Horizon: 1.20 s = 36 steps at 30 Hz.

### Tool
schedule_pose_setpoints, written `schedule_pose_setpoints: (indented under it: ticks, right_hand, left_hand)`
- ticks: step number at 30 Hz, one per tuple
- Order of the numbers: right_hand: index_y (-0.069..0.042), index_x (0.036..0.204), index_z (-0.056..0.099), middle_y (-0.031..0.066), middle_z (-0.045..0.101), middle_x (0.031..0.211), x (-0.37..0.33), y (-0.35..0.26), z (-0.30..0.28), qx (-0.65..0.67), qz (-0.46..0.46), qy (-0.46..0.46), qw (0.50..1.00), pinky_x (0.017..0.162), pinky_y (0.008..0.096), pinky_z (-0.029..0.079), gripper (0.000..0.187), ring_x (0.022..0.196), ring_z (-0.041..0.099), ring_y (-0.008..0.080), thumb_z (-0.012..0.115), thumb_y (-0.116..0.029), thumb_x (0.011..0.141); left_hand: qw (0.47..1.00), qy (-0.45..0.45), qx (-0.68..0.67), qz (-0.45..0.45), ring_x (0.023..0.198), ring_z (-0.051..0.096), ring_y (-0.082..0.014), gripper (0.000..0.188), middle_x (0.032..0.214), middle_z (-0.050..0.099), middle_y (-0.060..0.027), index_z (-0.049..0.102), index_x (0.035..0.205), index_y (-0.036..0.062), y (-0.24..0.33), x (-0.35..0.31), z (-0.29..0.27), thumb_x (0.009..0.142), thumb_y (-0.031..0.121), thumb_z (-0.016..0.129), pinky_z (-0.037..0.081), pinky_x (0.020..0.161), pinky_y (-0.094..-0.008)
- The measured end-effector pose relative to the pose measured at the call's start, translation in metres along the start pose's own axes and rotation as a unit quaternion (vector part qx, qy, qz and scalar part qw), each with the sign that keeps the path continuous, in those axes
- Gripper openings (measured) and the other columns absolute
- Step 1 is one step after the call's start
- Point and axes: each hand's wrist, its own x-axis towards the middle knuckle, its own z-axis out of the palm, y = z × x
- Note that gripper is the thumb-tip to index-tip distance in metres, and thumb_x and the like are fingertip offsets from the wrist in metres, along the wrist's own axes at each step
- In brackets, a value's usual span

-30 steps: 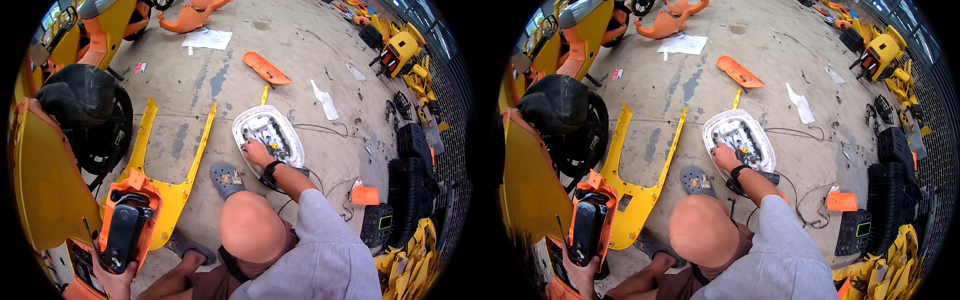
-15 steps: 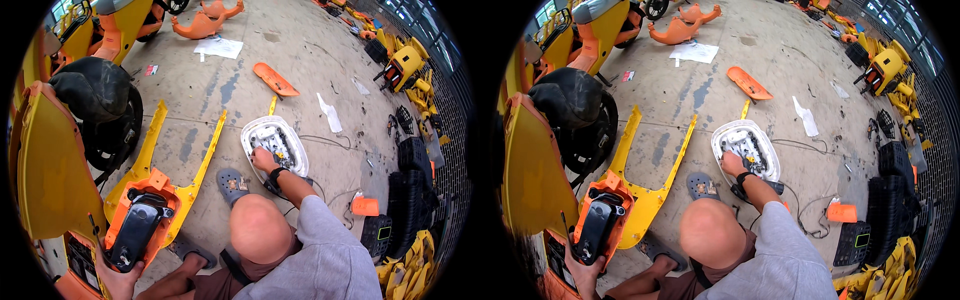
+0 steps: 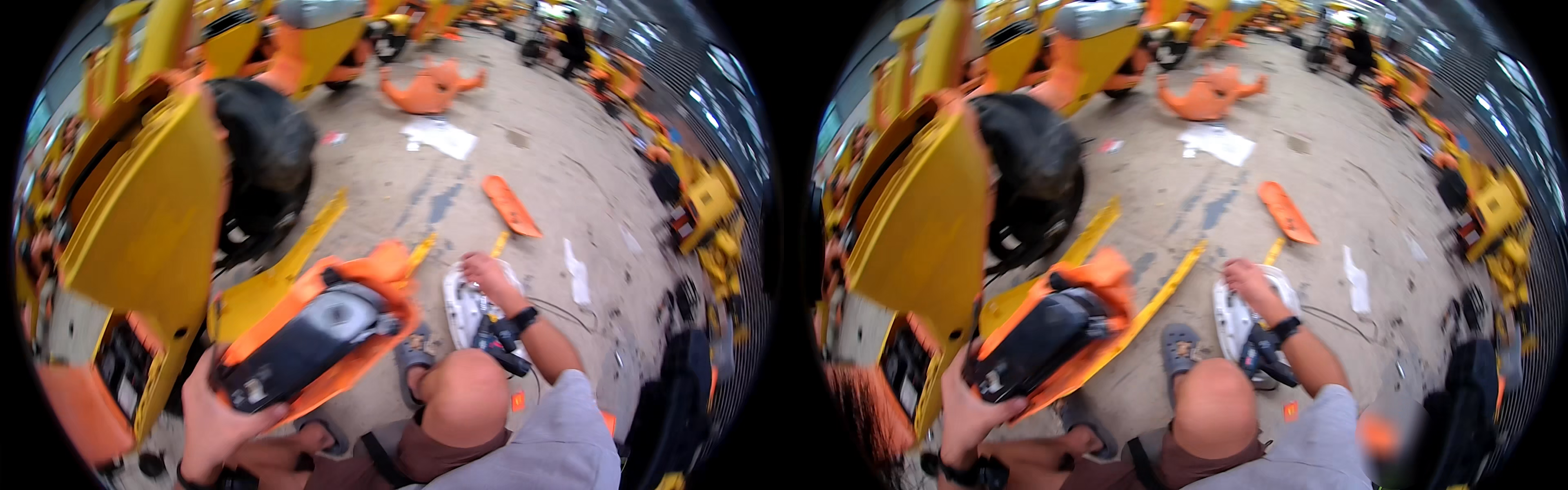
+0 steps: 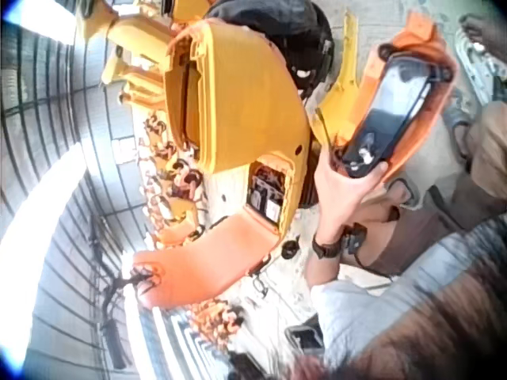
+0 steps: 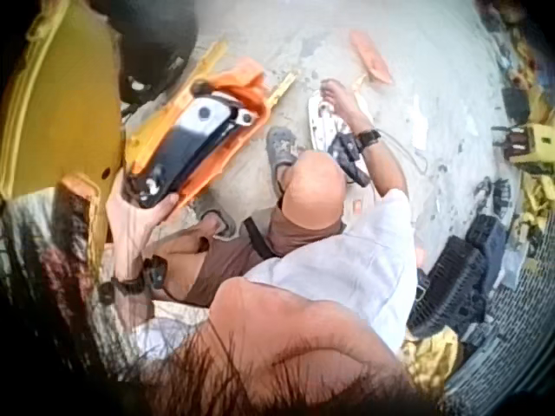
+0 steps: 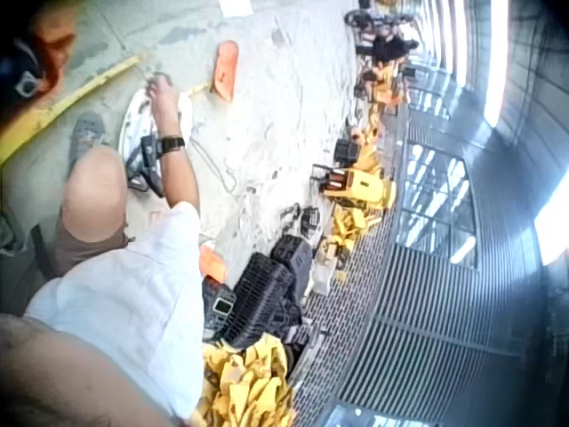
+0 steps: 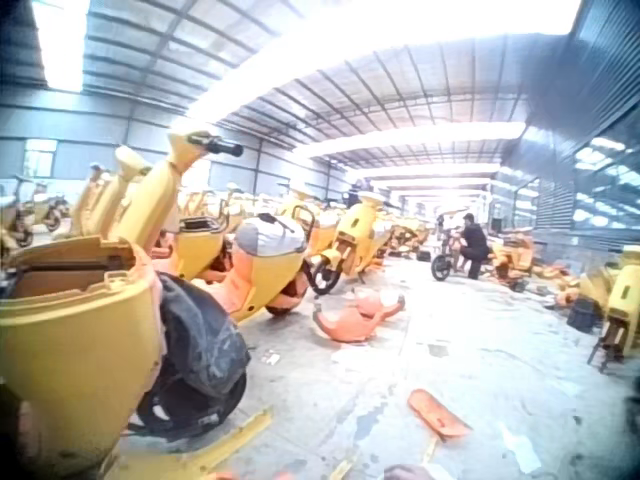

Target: The person assembles internal components of an orange scooter part by hand, routing wires through a black housing, fitting a cover, and securing it using a power drill.

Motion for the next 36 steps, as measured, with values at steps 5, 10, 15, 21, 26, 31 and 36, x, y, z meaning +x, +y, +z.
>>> schedule_pose_setpoints:
  ticks: [5,10,15,21,26,31,36]
  right_hand:
    - [0.006,0.119,0.063,0.0046,0.065,0.091,0.002,-0.13,0.05,0.064,0.043,-0.071,0.994,0.063,0.0232,0.048,0.028,0.072,0.058,0.0101,0.059,-0.011,0.097]
    - [0.006,0.116,0.063,0.0056,0.064,0.094,-0.049,-0.22,0.167,0.008,-0.027,-0.216,0.976,0.054,0.0217,0.043,0.026,0.07,0.055,0.0073,0.059,-0.012,0.098]
    - [0.005,0.099,0.065,0.0008,0.051,0.074,-0.105,-0.229,0.242,-0.013,0.013,-0.362,0.932,0.044,0.0203,0.027,0.022,0.053,0.036,0.0025,0.049,-0.009,0.092]
    - [0.003,0.134,0.062,-0.0037,0.05,0.065,-0.138,-0.205,0.316,-0.252,-0.145,-0.47,0.834,0.058,0.0226,0.039,0.048,0.06,0.044,0.0049,0.041,-0.003,0.091]
    - [0.002,0.134,0.061,0.0015,0.064,0.08,-0.154,-0.178,0.323,-0.169,-0.054,-0.623,0.762,0.068,0.0253,0.047,0.047,0.073,0.057,0.0104,0.044,-0.002,0.09]
    - [0.0,0.115,0.072,0.0155,0.074,0.102,-0.166,-0.157,0.311,-0.315,-0.185,-0.736,0.57,0.082,0.0352,0.055,0.037,0.089,0.071,0.0259,0.048,-0.004,0.086]
    - [0.002,0.117,0.069,0.0106,0.073,0.094,-0.158,-0.167,0.306,-0.23,-0.085,-0.677,0.694,0.076,0.0314,0.053,0.03,0.084,0.068,0.017,0.051,-0.004,0.094]
  left_hand:
    - [0.991,0.005,0.126,0.047,0.103,0.07,-0.0237,0.093,0.107,0.07,-0.0189,0.056,0.128,-0.0076,0.023,0.01,0.006,0.055,0.031,0.097,0.052,0.096,-0.0325]
    - [0.946,0.117,0.23,0.196,0.085,0.072,-0.032,0.08,0.096,0.071,-0.0161,0.059,0.123,-0.0017,-0.001,-0.004,0.006,0.055,0.027,0.09,0.057,0.068,-0.039]
    - [0.856,0.239,0.322,0.326,0.088,0.07,-0.0309,0.078,0.101,0.069,-0.0163,0.058,0.124,-0.0044,-0.003,-0.003,0.005,0.057,0.02,0.09,0.056,0.065,-0.0369]
    - [0.846,0.214,0.367,0.322,0.092,0.069,-0.0309,0.08,0.103,0.068,-0.0151,0.056,0.129,-0.0024,-0.004,-0.004,0.006,0.059,0.017,0.09,0.056,0.071,-0.0386]
    - [0.9,0.155,0.34,0.226,0.09,0.068,-0.0343,0.085,0.1,0.068,-0.0159,0.054,0.132,0.0011,-0.017,-0.006,0.001,0.059,0.025,0.09,0.055,0.071,-0.0407]
    - [0.919,0.179,0.289,0.202,0.089,0.071,-0.0363,0.082,0.098,0.07,-0.0192,0.055,0.13,-0.0007,-0.027,0.003,-0.007,0.066,0.038,0.089,0.057,0.07,-0.0427]
    - [0.912,0.201,0.269,0.234,0.091,0.071,-0.0359,0.076,0.099,0.071,-0.0191,0.055,0.127,-0.0005,-0.023,-0.001,-0.012,0.066,0.031,0.088,0.057,0.071,-0.0411]
